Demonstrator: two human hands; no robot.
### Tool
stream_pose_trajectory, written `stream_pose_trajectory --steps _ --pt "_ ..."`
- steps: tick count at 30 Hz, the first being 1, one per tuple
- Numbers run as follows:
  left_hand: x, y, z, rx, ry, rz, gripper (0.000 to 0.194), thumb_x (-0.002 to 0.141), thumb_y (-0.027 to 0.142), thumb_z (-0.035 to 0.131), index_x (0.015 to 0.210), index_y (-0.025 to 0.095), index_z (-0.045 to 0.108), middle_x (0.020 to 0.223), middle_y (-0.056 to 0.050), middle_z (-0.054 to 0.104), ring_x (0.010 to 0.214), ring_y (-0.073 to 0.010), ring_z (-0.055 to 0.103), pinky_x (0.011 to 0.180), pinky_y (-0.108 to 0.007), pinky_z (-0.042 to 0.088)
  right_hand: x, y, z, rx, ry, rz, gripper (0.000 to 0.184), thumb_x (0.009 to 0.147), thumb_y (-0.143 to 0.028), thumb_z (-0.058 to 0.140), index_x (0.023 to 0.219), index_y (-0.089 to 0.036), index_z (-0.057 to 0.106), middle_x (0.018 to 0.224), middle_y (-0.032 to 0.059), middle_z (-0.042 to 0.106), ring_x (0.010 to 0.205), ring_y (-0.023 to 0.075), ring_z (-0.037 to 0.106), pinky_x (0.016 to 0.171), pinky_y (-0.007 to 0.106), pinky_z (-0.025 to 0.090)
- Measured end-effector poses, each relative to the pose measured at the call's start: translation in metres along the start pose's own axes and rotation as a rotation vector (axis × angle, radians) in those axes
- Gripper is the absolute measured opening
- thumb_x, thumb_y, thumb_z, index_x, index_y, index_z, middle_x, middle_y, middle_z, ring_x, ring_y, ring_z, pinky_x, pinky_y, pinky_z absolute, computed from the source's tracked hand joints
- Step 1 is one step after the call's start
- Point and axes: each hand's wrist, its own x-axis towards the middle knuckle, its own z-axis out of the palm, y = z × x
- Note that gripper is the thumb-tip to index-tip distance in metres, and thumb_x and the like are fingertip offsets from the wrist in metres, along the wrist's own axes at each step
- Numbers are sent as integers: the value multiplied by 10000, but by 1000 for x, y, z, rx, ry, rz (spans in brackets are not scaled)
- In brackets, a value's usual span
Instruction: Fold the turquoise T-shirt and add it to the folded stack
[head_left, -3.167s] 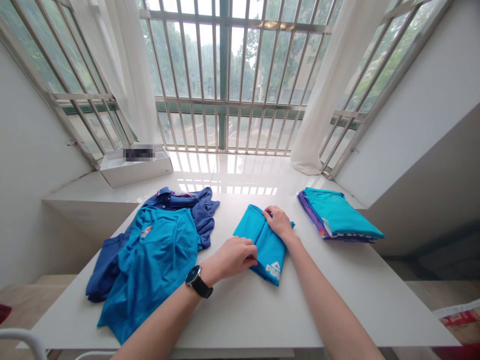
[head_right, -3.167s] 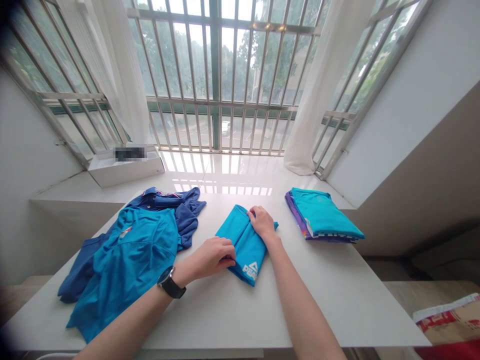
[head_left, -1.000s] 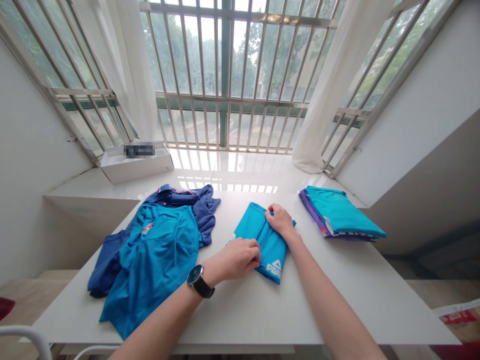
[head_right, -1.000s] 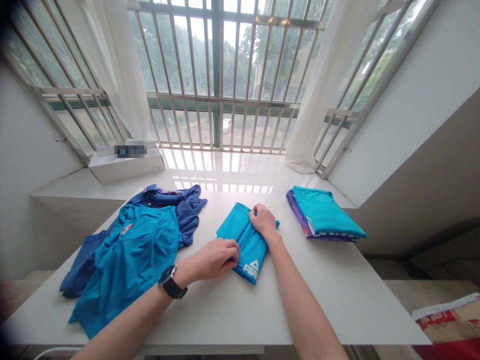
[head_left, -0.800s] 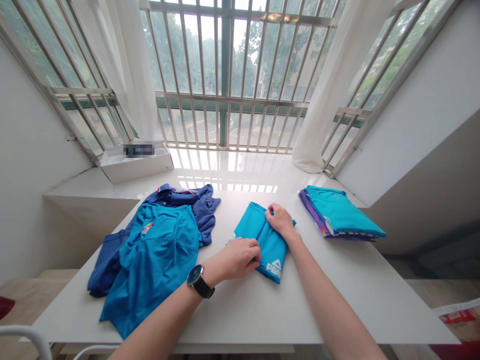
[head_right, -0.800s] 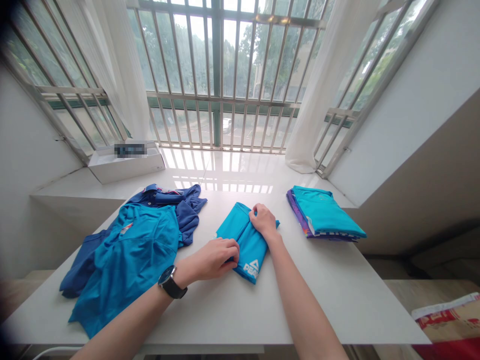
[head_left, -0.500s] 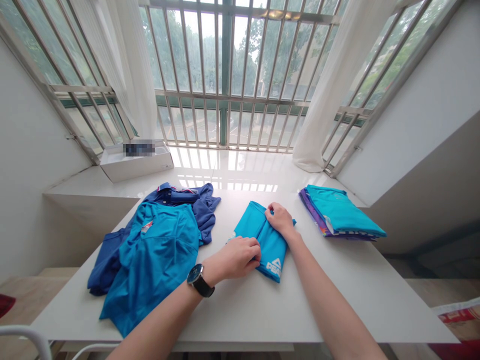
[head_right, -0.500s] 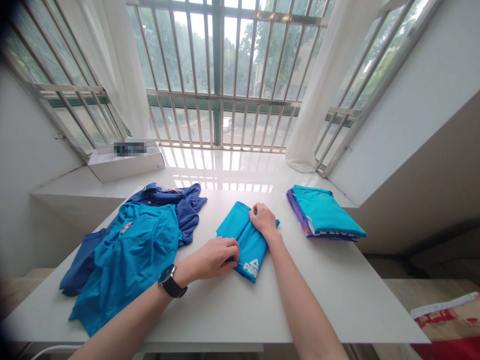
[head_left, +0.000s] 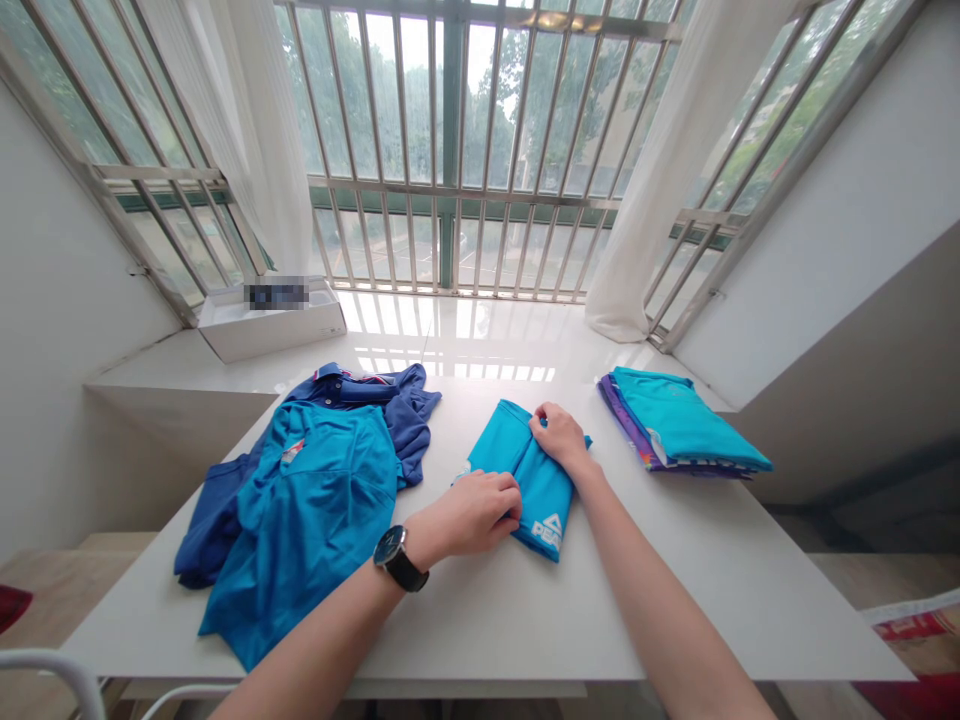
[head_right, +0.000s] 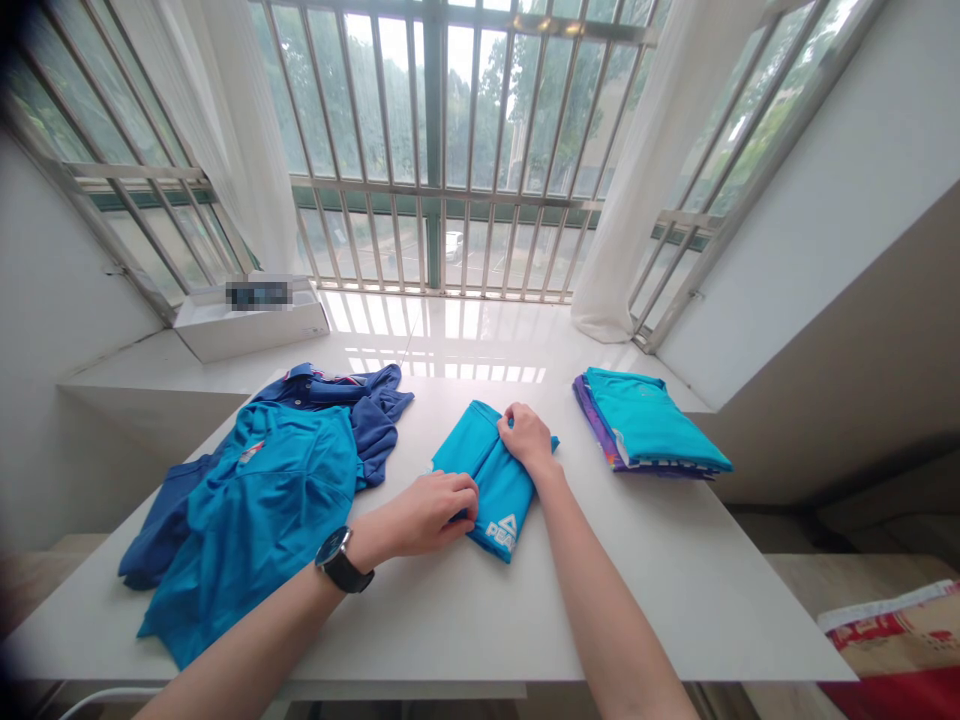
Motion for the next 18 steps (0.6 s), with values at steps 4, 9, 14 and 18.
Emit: stream_pose_trajectory --steps 4,9,14,18 --pt "0 0 1 8 -7 -6 78 955 280 529 951 234 592 1031 -4 628 863 -165 600 692 -287 415 0 0 -1 -1 1 -1 136 890 -283 500 885 -210 614 961 51 688 857 190 614 688 266 378" --pt "0 0 1 9 -2 -3 71 956 274 531 946 231 586 1029 -5 630 856 -167 599 690 -288 409 0 -1 -1 -1 -2 2 140 887 -278 510 894 -203 628 965 56 690 854 191 614 681 265 378" --pt "0 1 1 7 3 0 68 956 268 530 939 228 582 1029 -7 633 853 -169 598 679 -286 400 0 0 -1 -3 -2 -4 145 889 -277 509 898 -203 633 965 54 689 849 187 613 680 262 378" --pt "0 1 1 10 6 6 73 957 266 524 932 224 580 1018 -6 632 849 -165 595 677 -285 400 0 0 -1 -2 -3 -8 143 889 -274 507 903 -204 632 967 58 687 850 187 614 685 262 381"
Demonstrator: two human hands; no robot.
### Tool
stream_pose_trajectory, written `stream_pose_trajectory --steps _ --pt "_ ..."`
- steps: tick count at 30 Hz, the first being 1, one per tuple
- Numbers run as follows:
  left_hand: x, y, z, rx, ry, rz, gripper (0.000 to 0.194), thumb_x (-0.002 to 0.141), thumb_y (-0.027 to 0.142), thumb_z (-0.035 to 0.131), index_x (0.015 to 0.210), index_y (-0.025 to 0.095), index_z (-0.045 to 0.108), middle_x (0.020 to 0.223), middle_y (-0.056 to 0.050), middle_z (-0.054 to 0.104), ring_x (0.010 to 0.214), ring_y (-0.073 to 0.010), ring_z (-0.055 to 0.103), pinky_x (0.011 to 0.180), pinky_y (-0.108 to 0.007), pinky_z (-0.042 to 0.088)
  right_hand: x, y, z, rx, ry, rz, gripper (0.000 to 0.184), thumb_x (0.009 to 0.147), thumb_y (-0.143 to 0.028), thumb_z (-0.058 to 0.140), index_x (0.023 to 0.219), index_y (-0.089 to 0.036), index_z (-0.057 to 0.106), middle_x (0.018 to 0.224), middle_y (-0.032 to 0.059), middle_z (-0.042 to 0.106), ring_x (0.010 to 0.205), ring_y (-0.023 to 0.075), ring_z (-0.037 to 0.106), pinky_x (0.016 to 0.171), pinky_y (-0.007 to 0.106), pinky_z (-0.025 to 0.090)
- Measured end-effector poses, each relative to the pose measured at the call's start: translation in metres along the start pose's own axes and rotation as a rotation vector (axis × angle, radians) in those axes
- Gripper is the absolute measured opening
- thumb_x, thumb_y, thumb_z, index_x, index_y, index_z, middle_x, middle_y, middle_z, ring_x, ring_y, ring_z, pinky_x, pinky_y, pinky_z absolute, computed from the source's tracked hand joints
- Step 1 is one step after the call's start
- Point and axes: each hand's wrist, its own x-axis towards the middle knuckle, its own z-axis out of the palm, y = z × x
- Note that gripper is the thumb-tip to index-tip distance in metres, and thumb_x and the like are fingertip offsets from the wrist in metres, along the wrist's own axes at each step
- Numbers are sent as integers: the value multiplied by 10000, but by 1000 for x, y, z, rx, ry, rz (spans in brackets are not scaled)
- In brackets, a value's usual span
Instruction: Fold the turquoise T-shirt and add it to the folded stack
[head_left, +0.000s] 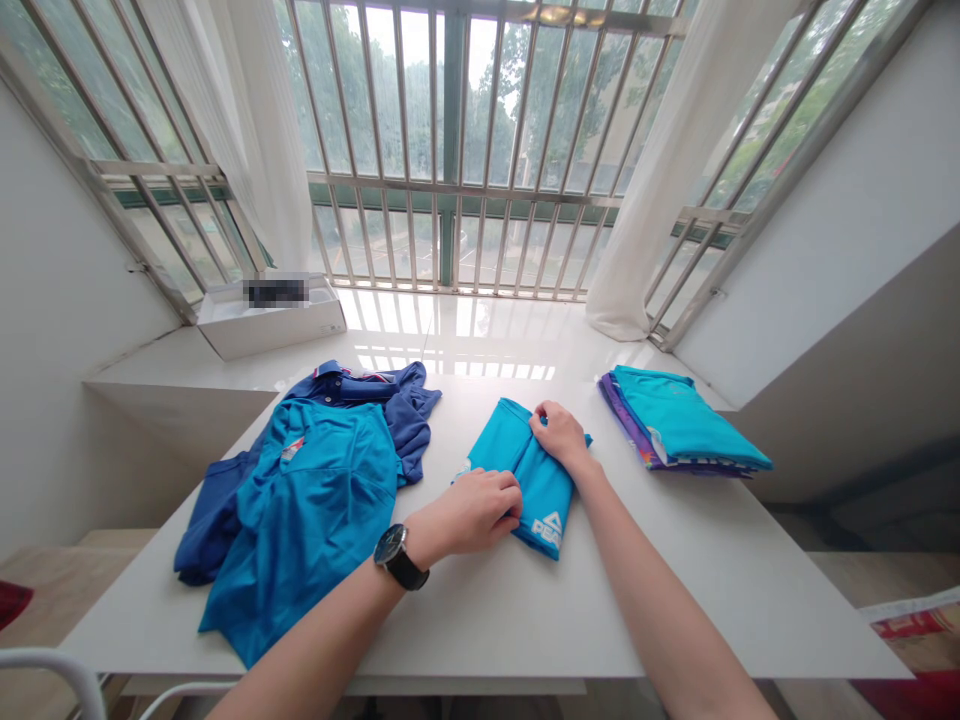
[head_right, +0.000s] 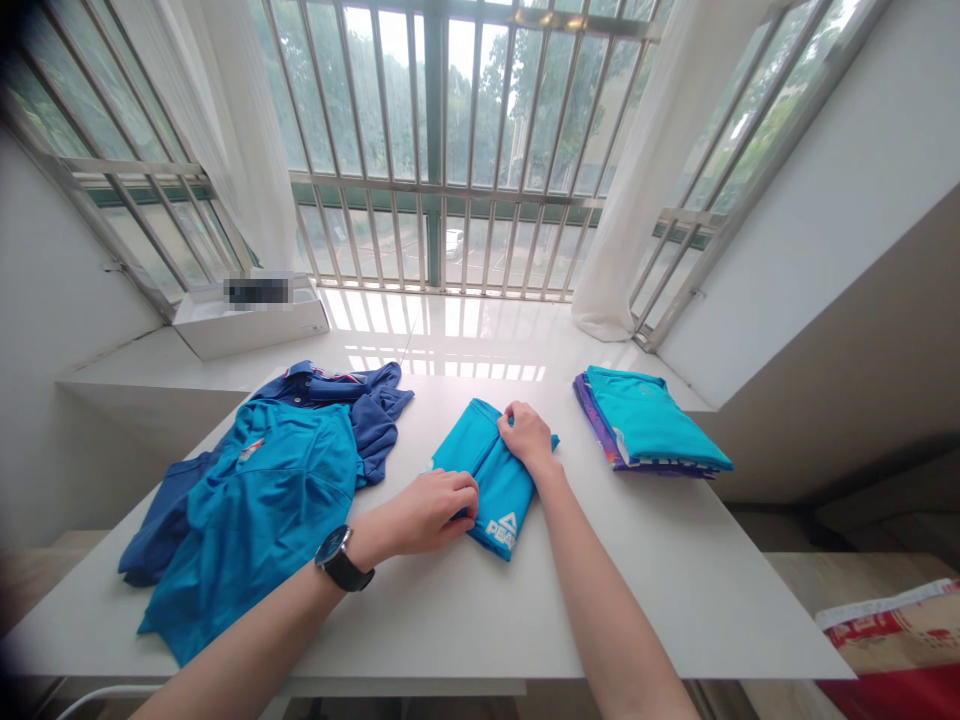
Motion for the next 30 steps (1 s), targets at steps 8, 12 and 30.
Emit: stream_pose_trajectory --steps 8,12,30 --pt "0 0 0 1 -4 -7 76 955 268 526 941 223 586 1019 -11 630 848 -163 591 687 -277 410 0 0 0 0 -2 5 136 890 -274 510 901 -203 626 970 57 688 856 188 617 683 261 380" --pt "0 0 0 -3 -5 -11 79 958 278 530 945 224 586 1023 -10 629 850 -162 590 689 -279 408 1 0 1 0 -6 8 134 889 -280 510 893 -207 622 967 52 688 854 188 616 681 260 378" --pt "1 3 3 -61 21 59 153 918 358 645 1009 242 603 1095 -11 628 966 -187 559 791 -315 377 1 3 4 20 24 -13 155 915 -277 489 900 -208 627 970 55 678 864 188 618 718 267 402"
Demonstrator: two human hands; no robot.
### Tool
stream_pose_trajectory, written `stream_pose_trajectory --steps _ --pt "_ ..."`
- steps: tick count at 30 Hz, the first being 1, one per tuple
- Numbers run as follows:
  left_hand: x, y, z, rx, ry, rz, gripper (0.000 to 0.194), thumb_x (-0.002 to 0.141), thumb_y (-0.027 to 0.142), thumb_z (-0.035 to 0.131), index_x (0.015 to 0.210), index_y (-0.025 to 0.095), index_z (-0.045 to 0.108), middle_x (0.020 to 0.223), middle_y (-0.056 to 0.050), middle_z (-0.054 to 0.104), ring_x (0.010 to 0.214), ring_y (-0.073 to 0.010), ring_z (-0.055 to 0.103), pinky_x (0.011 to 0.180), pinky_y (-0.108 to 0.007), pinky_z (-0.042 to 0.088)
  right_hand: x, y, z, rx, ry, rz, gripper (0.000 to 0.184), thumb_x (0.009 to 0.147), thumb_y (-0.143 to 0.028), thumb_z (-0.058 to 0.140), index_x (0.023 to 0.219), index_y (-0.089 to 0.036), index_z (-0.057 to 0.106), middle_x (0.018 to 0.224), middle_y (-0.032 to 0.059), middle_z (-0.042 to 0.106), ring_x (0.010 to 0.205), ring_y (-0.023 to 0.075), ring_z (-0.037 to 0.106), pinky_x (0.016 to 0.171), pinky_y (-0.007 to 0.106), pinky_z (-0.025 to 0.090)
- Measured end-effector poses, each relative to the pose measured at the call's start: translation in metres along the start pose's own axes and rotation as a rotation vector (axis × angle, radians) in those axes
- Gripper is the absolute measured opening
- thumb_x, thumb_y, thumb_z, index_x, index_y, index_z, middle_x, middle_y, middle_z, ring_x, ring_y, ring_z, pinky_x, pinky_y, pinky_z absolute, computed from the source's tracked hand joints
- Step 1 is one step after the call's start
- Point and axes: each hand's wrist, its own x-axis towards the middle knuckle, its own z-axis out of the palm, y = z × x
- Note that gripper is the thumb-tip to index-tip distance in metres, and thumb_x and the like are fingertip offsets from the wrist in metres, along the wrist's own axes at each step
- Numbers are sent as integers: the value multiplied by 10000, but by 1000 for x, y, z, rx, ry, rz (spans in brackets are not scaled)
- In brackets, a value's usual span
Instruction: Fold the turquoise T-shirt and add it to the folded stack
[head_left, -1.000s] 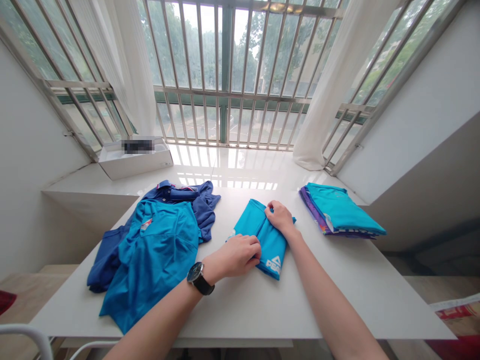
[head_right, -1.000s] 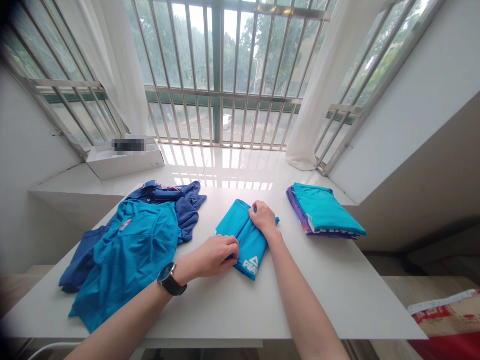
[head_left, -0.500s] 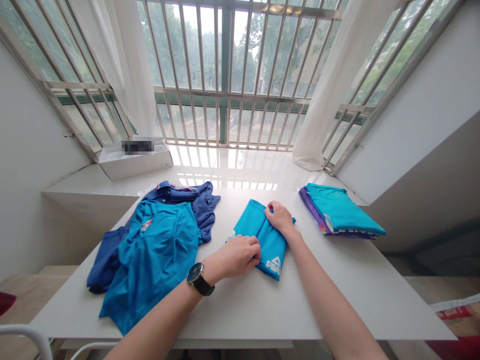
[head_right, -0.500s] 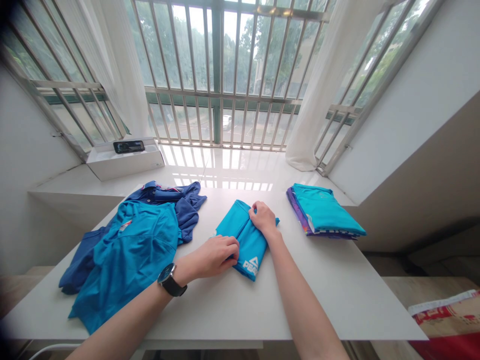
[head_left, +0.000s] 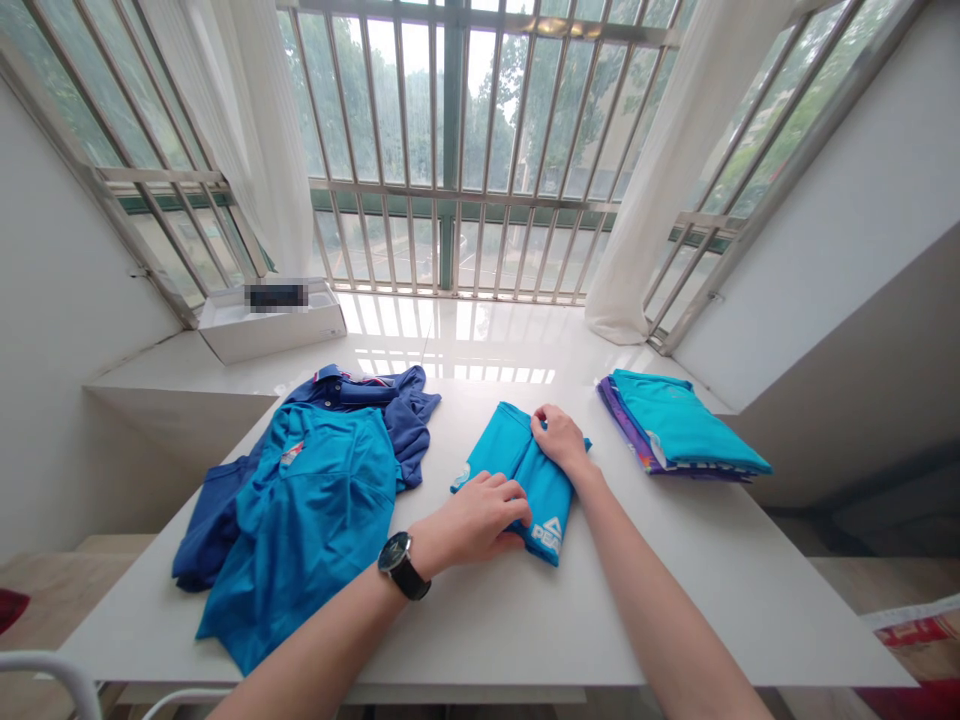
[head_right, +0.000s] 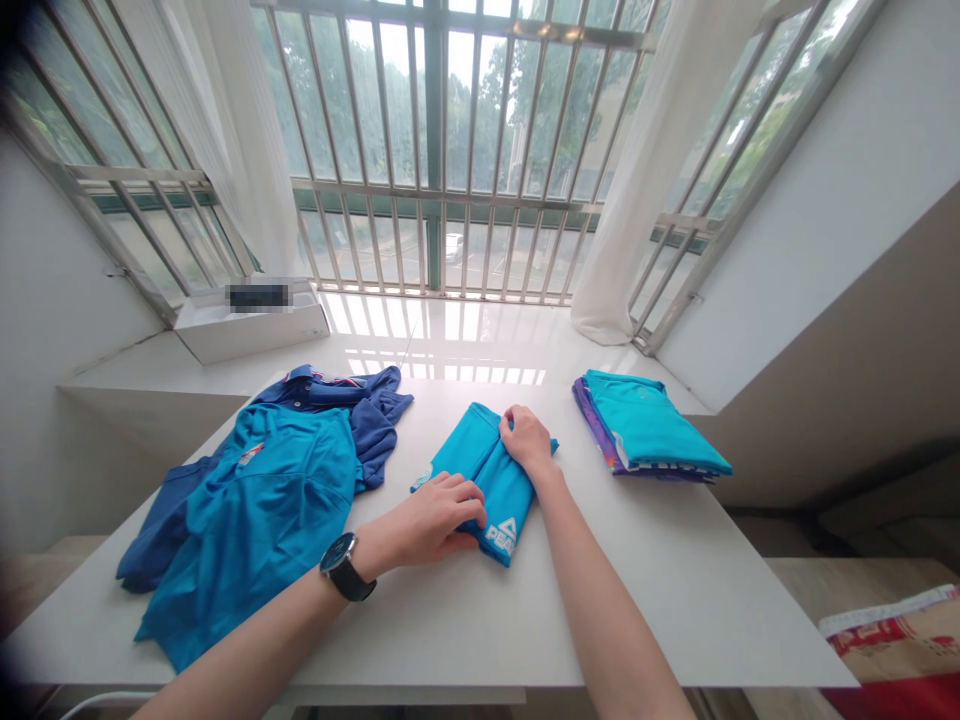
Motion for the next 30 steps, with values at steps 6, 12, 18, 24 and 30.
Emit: stream_pose_trajectory --steps 6,12,18,24,30 --pt "3 -1 3 -10 2 34 78 952 294 598 933 223 622 1034 -9 648 945 -176 554 790 -314 377 1 3 0 24 -4 -11 157 893 -319 523 888 -206 632 952 52 684 861 182 620 745 264 417" --pt "1 -4 4 -44 17 32 56 950 259 596 920 224 629 1054 0 655 917 -171 559 782 -299 373 5 14 0 74 -8 -75 117 853 -278 553 847 -186 626 876 47 681 821 171 613 778 256 429" --pt "-1 -3 1 -72 17 39 118 971 221 537 900 227 632 1049 3 660 902 -168 564 807 -298 377 7 21 5 93 0 -111 134 872 -277 515 845 -192 615 867 39 668 814 169 607 774 257 434" --pt "-2 -2 -4 -89 0 54 126 965 204 536 879 225 625 1050 7 659 928 -165 577 843 -299 378 9 24 8 112 27 -116 173 887 -293 476 818 -193 599 833 45 659 764 171 599 759 274 441" --pt "-2 -1 0 -50 13 37 68 904 258 637 962 228 616 1061 -2 650 916 -177 569 802 -305 385 9 24 7 135 52 -118 175 857 -335 511 764 -203 578 783 41 654 735 179 597 734 283 443"
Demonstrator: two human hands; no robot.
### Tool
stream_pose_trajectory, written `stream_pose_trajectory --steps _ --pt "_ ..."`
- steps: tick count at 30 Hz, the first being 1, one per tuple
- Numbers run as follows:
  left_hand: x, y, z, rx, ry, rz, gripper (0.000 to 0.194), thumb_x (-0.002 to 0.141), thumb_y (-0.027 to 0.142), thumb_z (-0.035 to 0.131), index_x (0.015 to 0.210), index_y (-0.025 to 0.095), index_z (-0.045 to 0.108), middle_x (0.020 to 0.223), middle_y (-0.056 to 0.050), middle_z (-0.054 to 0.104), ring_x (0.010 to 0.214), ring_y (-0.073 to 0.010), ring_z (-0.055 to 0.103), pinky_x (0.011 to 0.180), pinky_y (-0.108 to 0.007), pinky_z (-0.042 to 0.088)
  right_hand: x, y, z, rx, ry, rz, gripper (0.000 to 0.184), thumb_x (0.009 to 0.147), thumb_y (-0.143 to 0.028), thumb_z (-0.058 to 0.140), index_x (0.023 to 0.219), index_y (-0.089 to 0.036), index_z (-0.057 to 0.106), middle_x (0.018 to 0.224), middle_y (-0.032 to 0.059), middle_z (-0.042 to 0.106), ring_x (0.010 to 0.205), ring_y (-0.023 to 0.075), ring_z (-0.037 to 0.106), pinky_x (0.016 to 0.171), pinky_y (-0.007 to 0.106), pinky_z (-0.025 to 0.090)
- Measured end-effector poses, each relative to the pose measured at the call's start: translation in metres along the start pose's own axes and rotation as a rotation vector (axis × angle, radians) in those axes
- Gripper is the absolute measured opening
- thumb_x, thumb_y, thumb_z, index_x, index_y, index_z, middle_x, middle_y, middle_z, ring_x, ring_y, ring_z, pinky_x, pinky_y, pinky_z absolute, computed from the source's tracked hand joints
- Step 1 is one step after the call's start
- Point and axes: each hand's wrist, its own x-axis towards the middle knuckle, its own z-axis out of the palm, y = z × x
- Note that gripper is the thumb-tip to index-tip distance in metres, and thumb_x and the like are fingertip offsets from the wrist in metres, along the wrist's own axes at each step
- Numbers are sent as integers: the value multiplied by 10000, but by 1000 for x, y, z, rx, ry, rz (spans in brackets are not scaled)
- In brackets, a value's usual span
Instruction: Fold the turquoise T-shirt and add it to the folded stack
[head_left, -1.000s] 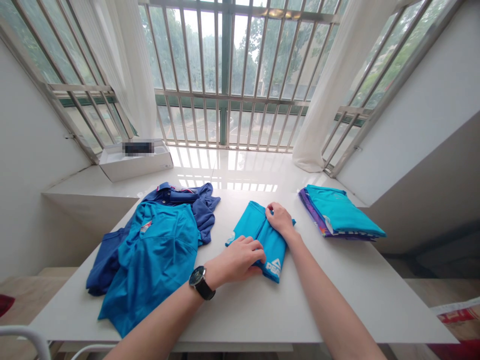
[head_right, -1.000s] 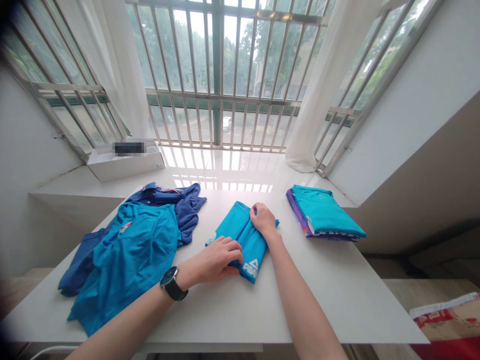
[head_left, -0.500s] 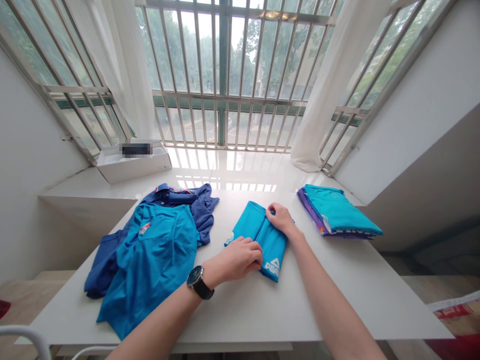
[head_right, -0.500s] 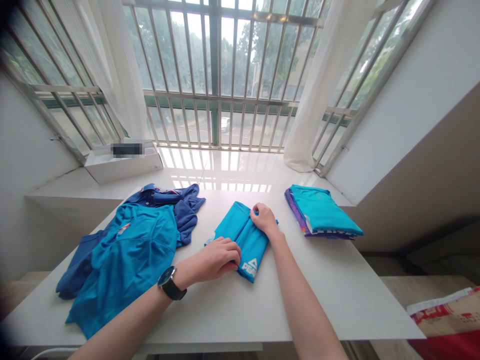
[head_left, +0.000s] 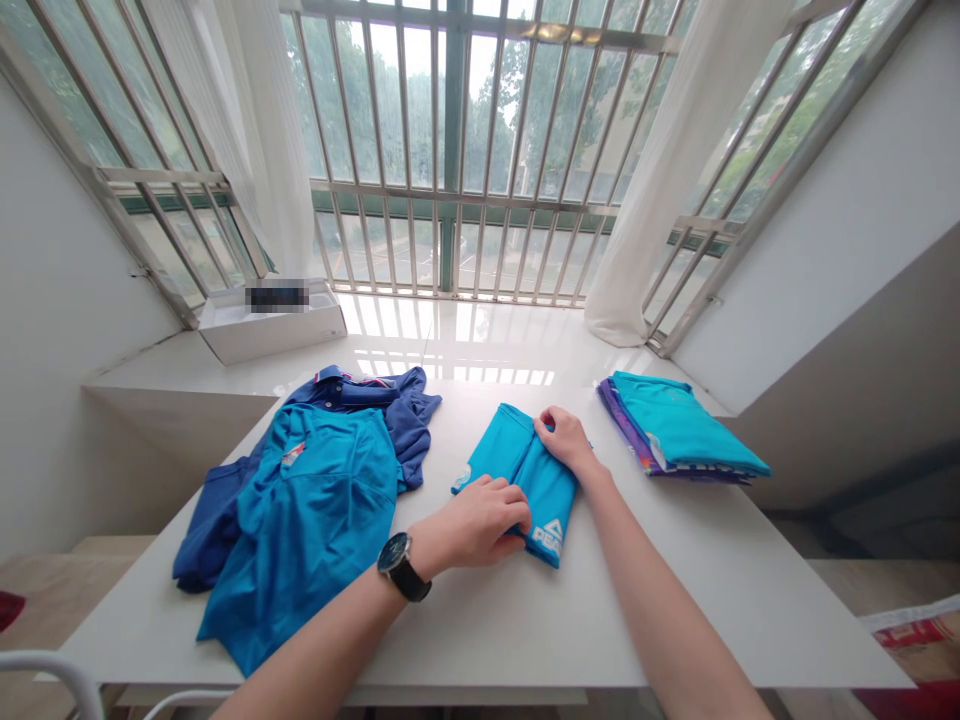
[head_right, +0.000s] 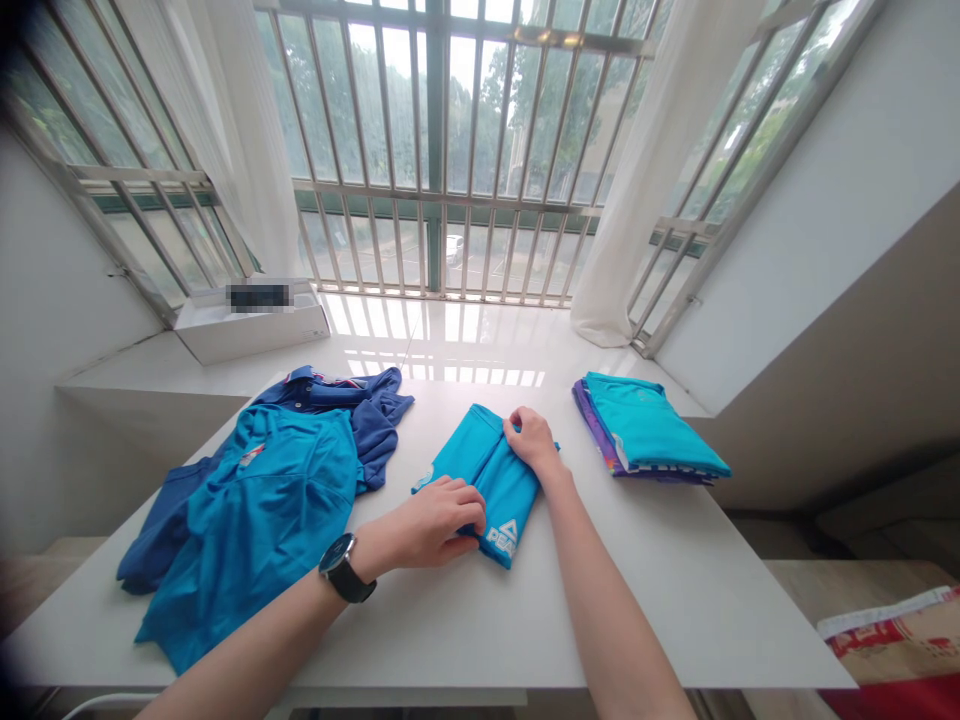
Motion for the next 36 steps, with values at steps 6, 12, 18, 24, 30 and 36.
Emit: stream_pose_trajectory --steps 6,12,18,24,30,36 --pt "2 1 8 38 50 47 131 939 317 614 1048 248 638 1109 -19 656 1036 -211 547 825 -331 386 0 1 -1 19 -1 -23 181 831 -367 545 753 -206 570 779 47 658 731 186 600 723 289 444" --pt "4 2 10 28 78 89 119 970 278 564 931 221 660 1045 -20 681 1129 -224 521 862 -331 389 0 4 2 29 -4 -45 191 852 -359 518 739 -212 563 768 47 654 729 187 597 719 292 440" --pt "3 2 11 9 71 78 119 973 255 554 932 206 654 1033 -25 678 1010 -190 562 840 -309 395 1 5 3 34 0 -53 199 866 -362 516 739 -214 558 770 45 651 728 184 598 713 289 439" --pt "4 3 11 21 54 58 70 947 252 596 919 206 640 1047 -16 668 980 -173 569 831 -301 398 1 5 4 24 5 -52 203 868 -366 517 738 -216 558 768 44 649 727 187 598 712 293 437" --pt "4 4 10 38 44 46 42 929 236 615 902 206 627 1050 -14 666 971 -179 573 817 -305 393 0 5 5 11 6 -49 210 873 -378 508 752 -216 564 777 45 652 730 193 601 711 299 434" --pt "4 4 9 34 38 42 42 927 233 611 898 205 623 1054 -20 666 971 -185 571 810 -309 390 0 5 5 4 5 -49 215 878 -381 502 753 -217 560 782 47 656 739 196 604 719 301 433"
